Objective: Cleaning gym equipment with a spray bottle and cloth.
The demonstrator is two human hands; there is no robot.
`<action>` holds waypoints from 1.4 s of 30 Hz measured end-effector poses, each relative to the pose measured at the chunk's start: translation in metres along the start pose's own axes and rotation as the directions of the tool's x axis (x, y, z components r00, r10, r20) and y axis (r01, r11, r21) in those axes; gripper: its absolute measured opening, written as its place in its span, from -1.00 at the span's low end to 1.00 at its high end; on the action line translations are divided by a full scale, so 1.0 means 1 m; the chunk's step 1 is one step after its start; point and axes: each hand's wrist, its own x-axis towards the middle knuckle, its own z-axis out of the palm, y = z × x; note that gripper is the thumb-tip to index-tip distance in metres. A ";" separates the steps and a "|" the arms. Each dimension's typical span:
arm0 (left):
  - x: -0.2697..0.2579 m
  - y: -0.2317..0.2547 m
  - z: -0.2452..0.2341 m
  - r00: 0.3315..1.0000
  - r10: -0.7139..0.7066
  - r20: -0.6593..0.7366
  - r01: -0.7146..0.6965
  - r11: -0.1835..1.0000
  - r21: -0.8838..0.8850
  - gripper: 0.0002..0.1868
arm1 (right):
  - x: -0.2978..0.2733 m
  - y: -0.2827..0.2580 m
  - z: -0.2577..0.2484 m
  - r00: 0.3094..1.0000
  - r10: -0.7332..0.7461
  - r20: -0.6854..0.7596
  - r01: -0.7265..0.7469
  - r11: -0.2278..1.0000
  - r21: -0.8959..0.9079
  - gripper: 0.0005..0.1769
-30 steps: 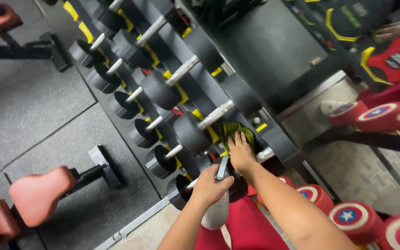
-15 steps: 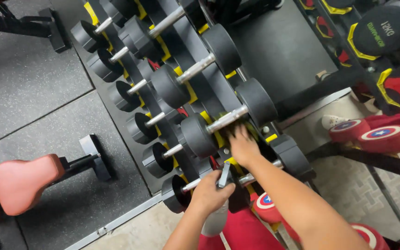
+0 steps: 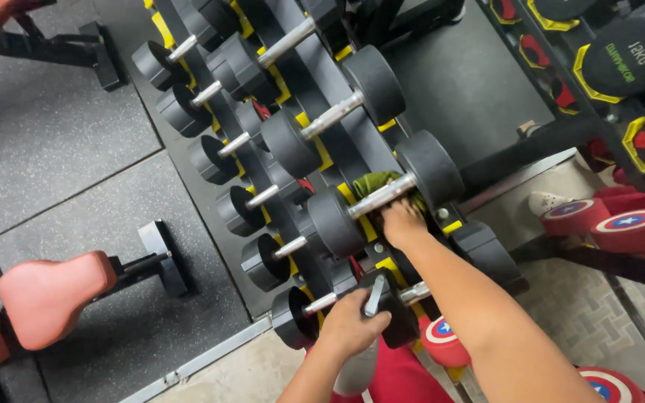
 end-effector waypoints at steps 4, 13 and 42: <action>-0.011 0.008 -0.002 0.993 -0.094 0.067 0.089 0.993 0.075 -0.40 | 0.003 0.027 0.018 0.984 0.057 -0.167 0.006 0.934 0.357 -0.38; -0.020 -0.003 -0.009 0.979 0.186 0.080 -0.196 0.971 0.138 -0.39 | -0.093 0.035 0.023 0.992 0.079 0.097 -0.074 0.996 -0.057 -0.78; -0.002 0.034 0.014 0.942 0.034 0.334 -0.141 0.943 0.303 -0.46 | -0.170 0.048 0.075 0.795 -0.123 -0.593 0.194 0.979 0.057 -0.43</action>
